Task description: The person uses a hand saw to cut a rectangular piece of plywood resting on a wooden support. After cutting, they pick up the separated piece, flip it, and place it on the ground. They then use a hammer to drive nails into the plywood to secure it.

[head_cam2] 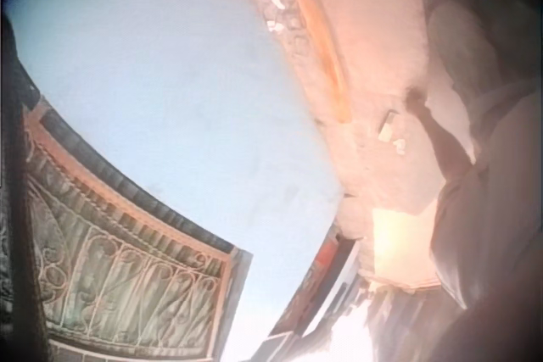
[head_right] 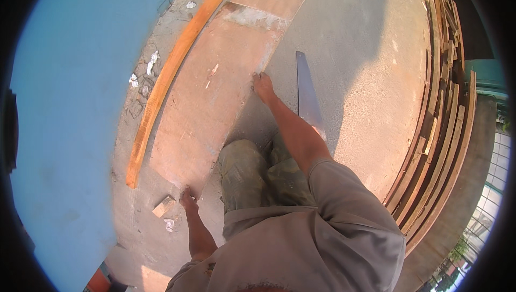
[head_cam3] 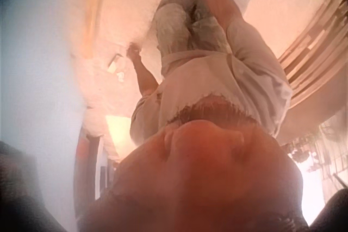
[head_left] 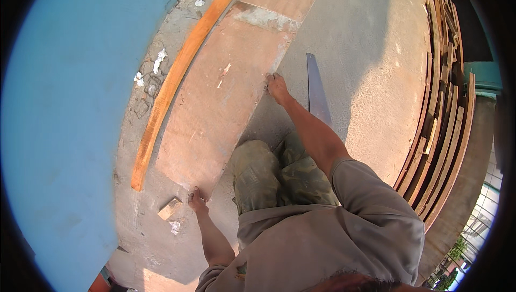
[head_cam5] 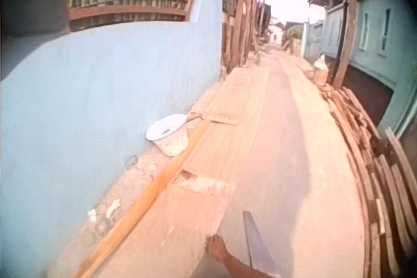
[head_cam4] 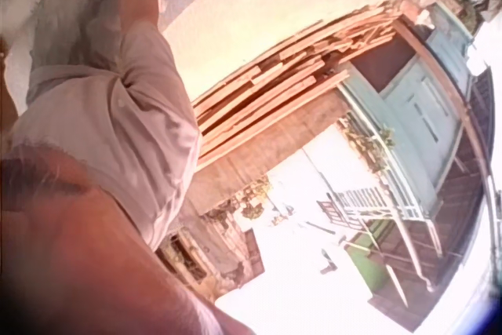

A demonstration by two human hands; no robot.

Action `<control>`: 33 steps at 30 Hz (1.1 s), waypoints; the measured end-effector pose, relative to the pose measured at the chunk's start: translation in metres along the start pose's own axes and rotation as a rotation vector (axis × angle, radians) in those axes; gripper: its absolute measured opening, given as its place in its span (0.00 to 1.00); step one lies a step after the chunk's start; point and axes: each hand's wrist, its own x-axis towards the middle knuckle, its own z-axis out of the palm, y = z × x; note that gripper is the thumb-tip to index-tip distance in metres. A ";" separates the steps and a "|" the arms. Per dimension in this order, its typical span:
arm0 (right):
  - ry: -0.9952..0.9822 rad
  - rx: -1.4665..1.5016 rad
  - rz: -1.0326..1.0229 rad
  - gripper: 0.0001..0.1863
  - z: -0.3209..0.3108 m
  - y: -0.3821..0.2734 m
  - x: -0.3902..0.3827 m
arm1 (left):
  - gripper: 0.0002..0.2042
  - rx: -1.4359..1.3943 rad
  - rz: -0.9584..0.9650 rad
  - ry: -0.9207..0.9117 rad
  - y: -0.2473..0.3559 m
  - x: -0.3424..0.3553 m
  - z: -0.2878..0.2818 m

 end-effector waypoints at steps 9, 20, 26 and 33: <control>-0.002 -0.108 -0.028 0.21 -0.010 0.000 -0.006 | 0.12 0.104 0.023 0.013 -0.001 0.008 -0.004; 0.234 -0.562 -0.240 0.23 -0.135 0.030 -0.092 | 0.43 0.769 0.657 0.345 0.057 0.002 0.112; 0.260 -0.837 -0.123 0.26 -0.210 0.092 -0.205 | 0.41 0.702 1.077 0.045 0.146 -0.027 0.305; 0.348 -0.656 0.086 0.27 -0.212 0.128 -0.227 | 0.40 0.933 1.155 -0.134 0.187 -0.036 0.474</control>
